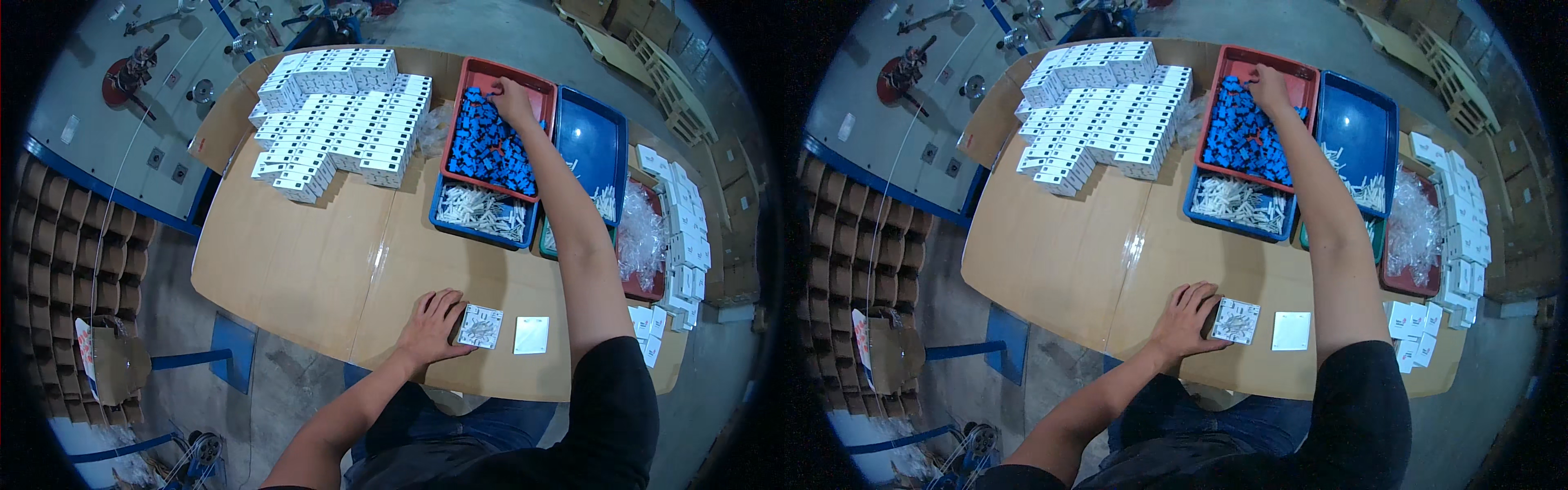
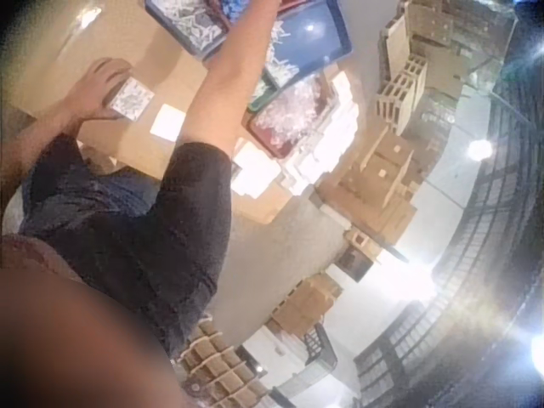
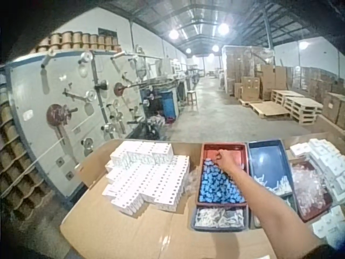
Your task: Packaging small industrial components and blue connectors into white cardboard boxes at a workbench.
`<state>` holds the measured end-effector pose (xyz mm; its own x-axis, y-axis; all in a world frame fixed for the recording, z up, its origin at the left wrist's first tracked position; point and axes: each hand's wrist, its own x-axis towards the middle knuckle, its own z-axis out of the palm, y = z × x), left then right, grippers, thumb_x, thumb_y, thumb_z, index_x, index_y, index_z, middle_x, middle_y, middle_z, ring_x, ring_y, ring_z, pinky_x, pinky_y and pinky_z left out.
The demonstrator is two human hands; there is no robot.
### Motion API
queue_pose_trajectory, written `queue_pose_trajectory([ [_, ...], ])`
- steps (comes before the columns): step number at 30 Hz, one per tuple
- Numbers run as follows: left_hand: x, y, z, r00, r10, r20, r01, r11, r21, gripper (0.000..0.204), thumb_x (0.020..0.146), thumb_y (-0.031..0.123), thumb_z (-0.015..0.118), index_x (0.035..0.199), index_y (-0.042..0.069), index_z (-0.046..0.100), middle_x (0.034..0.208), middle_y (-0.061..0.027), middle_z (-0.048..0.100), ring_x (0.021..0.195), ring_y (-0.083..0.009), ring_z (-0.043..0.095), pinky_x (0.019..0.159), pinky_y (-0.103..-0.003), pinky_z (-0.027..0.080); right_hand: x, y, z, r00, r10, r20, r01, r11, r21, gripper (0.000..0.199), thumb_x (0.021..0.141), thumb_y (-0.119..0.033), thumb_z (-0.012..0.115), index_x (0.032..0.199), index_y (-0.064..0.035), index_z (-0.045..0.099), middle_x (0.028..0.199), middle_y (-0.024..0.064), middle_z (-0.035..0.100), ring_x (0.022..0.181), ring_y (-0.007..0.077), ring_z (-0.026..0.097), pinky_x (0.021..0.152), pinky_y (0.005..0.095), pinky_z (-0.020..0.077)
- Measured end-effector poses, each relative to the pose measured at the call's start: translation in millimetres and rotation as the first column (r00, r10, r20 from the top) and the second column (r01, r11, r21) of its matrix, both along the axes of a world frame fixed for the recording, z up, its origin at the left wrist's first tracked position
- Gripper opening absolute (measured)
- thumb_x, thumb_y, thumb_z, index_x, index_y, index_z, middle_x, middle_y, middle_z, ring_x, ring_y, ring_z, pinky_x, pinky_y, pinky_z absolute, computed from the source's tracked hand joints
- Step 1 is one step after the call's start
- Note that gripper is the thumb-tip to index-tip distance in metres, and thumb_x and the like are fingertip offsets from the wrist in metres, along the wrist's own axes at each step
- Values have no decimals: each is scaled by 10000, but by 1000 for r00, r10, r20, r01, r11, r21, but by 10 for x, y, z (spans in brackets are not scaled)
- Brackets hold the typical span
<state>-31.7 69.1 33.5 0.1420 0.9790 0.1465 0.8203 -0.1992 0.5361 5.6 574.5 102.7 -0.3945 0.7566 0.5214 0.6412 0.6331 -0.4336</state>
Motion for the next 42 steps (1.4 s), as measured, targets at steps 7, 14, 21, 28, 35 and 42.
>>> queue_pose_trajectory([
  [7, 1, -74, -6, 1000, 8, 21, -9, 1000, 24, 846, 732, 606, 778, 1314, 34, 557, 1404, -153, 496, 1393, -316, 409, 1172, -504, 281, 572, -1690, 468, 910, 365, -194, -196, 794, 575, 240, 799, 68, 735, 1003, -58, 731, 1010, 129, 637, 871, 293, 667, 732, 355, 559],
  [14, 42, -79, -89, 999, -2, -45, 4, 999, 52, 874, 735, 637, 752, 1338, 39, 544, 1415, -148, 480, 1400, -303, 398, 1188, -509, 260, 1314, -3157, 863, 876, 435, -209, -221, 747, 627, 372, 707, 118, 754, 1011, -97, 763, 1062, 122, 612, 944, 273, 639, 748, 342, 565],
  [21, 80, -98, -109, 1000, 10, -6, -10, 998, 65, 866, 719, 631, 772, 1317, 51, 538, 1407, -144, 488, 1370, -310, 428, 1173, -505, 280, 1614, -3756, 814, 812, 479, -334, -228, 786, 574, 293, 791, 114, 735, 1057, -5, 708, 1122, 193, 701, 936, 305, 720, 781, 355, 597],
  [28, 106, -121, -35, 1000, 27, -16, -25, 995, 92, 846, 703, 615, 793, 1304, 76, 540, 1396, -135, 501, 1350, -316, 443, 1159, -509, 294, 1645, -4554, 313, -58, -457, -887, -735, 621, -272, 361, 1001, -56, 627, 1353, -16, 560, 1156, 139, 679, 1034, 215, 696, 870, 302, 595],
  [35, 141, -73, -53, 999, 36, 0, -36, 992, 119, 873, 653, 547, 845, 1321, 53, 577, 1383, -140, 526, 1290, -351, 483, 1120, -488, 341, 1742, -4768, -73, -97, -558, -824, -794, 543, -274, 361, 1017, -80, 605, 1352, 36, 539, 1221, 159, 656, 1115, 207, 668, 979, 283, 561],
  [42, 140, -124, -52, 999, 34, 7, -35, 990, 137, 850, 655, 509, 866, 1323, 72, 575, 1378, -134, 528, 1298, -346, 483, 1112, -487, 349, 1866, -4846, 46, -162, -557, -815, -966, 258, 16, 452, 1027, -109, 571, 1431, 54, 449, 1474, 267, 481, 1185, 232, 653, 1046, 324, 540],
])
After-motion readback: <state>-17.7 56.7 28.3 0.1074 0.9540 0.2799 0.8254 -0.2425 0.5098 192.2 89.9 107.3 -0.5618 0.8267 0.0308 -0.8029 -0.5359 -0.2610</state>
